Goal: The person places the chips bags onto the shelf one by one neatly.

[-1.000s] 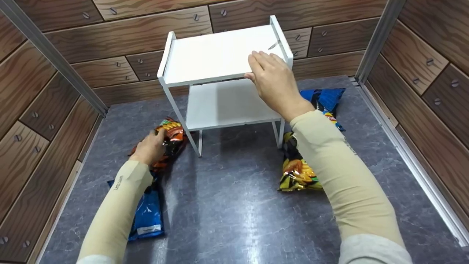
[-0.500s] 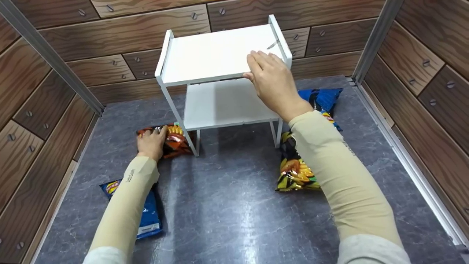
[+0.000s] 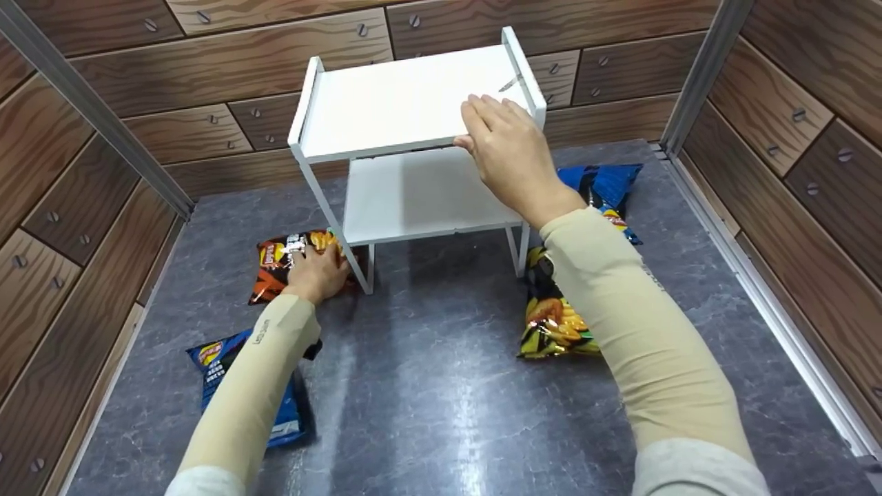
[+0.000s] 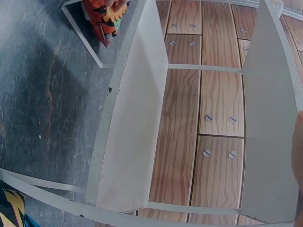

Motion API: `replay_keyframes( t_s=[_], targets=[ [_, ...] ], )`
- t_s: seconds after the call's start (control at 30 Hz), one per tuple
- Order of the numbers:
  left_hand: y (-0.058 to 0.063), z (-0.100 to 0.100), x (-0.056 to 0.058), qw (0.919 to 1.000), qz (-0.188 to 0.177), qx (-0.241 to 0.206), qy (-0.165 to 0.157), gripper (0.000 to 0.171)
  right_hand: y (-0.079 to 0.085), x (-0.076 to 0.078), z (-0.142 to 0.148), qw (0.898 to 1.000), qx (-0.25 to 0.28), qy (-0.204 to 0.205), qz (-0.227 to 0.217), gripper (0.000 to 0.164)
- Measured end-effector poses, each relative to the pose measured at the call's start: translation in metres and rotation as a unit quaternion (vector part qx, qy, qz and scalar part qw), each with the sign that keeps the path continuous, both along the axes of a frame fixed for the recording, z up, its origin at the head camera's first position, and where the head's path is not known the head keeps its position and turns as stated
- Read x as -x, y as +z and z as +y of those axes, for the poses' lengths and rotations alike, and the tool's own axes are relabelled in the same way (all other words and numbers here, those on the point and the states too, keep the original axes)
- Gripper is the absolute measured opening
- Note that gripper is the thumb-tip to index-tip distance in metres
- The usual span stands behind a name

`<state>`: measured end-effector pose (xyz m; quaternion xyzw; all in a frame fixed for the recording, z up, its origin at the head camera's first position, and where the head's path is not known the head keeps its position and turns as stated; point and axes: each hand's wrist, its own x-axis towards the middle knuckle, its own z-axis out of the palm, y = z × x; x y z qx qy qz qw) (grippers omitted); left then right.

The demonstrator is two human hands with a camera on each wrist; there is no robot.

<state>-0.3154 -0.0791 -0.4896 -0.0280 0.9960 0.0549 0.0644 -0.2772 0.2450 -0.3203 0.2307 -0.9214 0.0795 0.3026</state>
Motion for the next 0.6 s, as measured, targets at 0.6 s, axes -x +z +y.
replay_keyframes(
  t_s=[0.6],
  targets=[
    [-0.016,-0.052,-0.007,0.9893,0.064,-0.119,-0.054,0.085,-0.001,0.000,0.000,1.000,-0.003,-0.002,0.001,0.049]
  ],
)
